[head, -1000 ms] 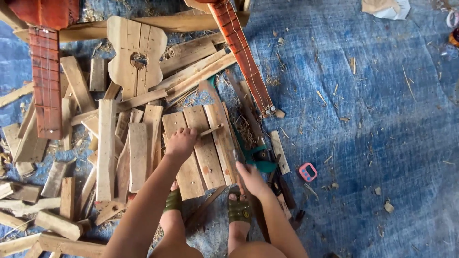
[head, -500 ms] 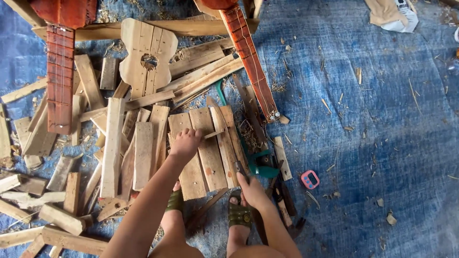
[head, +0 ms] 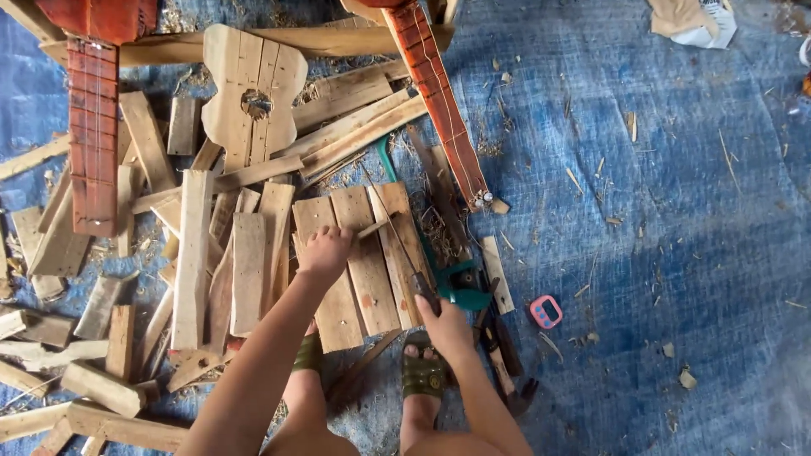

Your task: A person uses a curved blade to shave layers off a piece of wood while sitting on a tarp.

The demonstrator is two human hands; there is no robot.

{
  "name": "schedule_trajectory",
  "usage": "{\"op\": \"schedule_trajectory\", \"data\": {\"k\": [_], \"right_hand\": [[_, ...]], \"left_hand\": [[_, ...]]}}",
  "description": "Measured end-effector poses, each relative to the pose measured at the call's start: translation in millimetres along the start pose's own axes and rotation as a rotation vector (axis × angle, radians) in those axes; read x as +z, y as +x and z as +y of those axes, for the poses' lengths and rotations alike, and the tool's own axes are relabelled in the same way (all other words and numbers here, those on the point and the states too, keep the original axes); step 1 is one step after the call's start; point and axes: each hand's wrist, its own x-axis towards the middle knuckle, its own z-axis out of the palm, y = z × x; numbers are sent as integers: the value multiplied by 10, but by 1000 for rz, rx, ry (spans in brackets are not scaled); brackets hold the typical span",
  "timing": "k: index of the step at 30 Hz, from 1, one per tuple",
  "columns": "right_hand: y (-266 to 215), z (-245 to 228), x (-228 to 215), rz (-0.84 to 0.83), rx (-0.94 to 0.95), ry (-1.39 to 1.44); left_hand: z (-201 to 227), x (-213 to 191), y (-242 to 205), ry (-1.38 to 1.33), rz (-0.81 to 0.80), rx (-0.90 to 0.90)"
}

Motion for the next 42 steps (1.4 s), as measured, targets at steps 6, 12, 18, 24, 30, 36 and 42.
{"op": "schedule_trajectory", "data": {"k": [6, 12, 18, 24, 30, 36, 42], "right_hand": [[-196, -355, -585, 328, -138, -67], [-620, -511, -964, 371, -583, 514], [-308, -194, -189, -122, -144, 289], [111, 265, 147, -279, -35, 392], [-135, 82, 1, -680, 131, 1074], [45, 38, -32, -208, -143, 549], [-605, -482, -793, 114, -464, 504]], "left_hand": [[-28, 105, -38, 31, 83, -77], [-71, 211, -26, 5, 97, -72], [-41, 63, -59, 27, 117, -72], [-45, -73, -76, -6, 105, -37], [-100, 102, -11, -4, 96, -16], [-87, 91, -30, 29, 150, -6], [-76, 42, -29, 8, 120, -9]]}}
